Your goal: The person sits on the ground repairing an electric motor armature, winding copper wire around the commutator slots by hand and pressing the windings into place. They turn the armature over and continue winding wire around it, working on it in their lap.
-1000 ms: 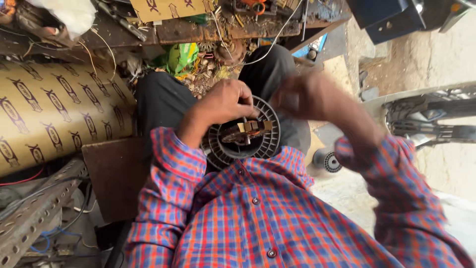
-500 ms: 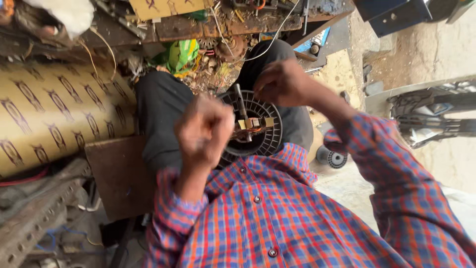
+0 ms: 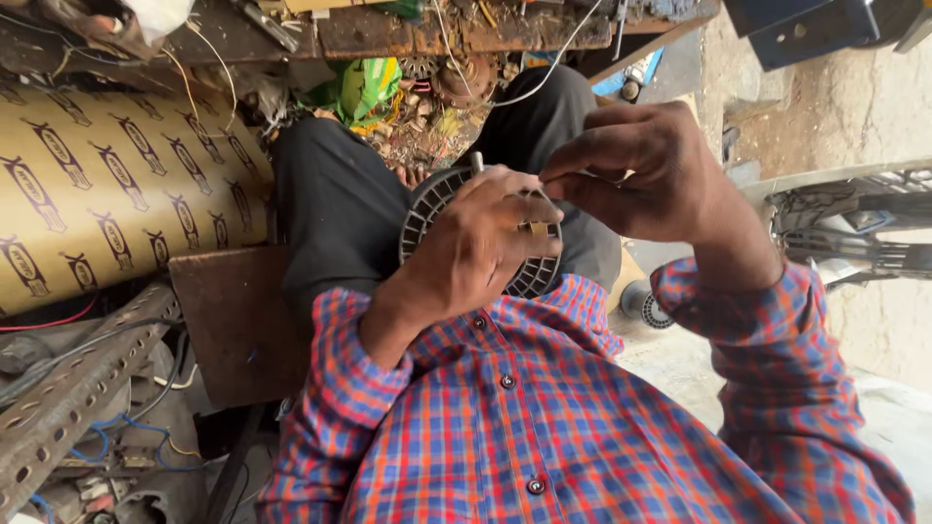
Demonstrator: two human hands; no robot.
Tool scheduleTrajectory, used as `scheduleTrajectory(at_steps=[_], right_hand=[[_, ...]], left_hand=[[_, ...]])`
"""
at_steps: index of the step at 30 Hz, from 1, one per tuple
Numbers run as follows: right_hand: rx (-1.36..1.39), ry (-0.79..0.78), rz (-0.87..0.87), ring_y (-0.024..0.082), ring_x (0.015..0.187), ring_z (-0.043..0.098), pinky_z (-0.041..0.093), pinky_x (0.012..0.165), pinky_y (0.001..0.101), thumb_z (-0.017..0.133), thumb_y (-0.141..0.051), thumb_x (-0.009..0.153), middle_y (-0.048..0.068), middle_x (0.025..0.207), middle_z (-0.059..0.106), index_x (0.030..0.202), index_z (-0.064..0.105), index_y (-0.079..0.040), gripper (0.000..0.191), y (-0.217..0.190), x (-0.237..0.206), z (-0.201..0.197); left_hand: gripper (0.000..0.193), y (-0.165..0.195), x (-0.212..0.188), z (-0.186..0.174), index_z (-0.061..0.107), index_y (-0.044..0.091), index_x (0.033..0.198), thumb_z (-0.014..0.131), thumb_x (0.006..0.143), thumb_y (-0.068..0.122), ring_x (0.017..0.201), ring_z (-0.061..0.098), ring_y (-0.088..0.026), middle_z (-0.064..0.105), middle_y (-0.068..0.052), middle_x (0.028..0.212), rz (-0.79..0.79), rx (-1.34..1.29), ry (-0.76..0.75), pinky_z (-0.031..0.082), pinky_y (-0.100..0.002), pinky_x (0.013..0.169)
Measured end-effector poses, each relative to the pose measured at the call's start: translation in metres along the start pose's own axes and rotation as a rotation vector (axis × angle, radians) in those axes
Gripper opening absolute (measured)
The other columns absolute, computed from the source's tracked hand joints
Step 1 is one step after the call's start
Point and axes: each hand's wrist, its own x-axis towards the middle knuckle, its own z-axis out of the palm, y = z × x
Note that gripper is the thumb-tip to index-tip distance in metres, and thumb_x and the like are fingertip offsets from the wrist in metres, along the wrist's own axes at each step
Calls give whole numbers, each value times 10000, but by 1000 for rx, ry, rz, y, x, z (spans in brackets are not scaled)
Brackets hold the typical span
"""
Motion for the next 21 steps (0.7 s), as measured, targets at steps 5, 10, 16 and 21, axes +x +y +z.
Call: scheduleTrajectory(at_steps=[5, 10, 16, 21], right_hand=[[-73, 133, 184, 167, 524, 516, 365, 492, 341, 837, -32, 842, 70, 672, 561, 959, 774, -36, 134, -5, -14, 4], [-165, 101, 109, 197, 620, 599, 447, 541, 341, 817, -50, 871, 58, 737, 622, 963, 766, -68, 107, -4, -35, 27], [-204, -125, -115, 245, 604, 620, 482, 531, 395, 781, -99, 795, 63, 710, 631, 914, 756, -62, 127, -4, -48, 54], [91, -441, -128, 197, 700, 666, 533, 560, 339, 748, -94, 839, 59, 843, 701, 953, 760, -72, 116, -49, -41, 57]], left_hand=[[143, -32, 16, 3, 778, 61, 1045, 726, 927, -1, 881, 736, -231, 732, -91, 992, -377, -122, 188, 587, -338, 750], [85, -55, -2, -2, 766, 49, 984, 761, 901, 70, 804, 741, -207, 749, -85, 904, -472, -148, 62, 572, -322, 716], [117, -89, -4, -1, 787, 64, 934, 805, 841, 133, 815, 756, -194, 779, -71, 887, -468, -320, -173, 582, -317, 736], [113, -58, 10, -31, 782, 62, 925, 814, 834, 120, 814, 745, -206, 762, -70, 868, -394, -241, -222, 568, -321, 745]])
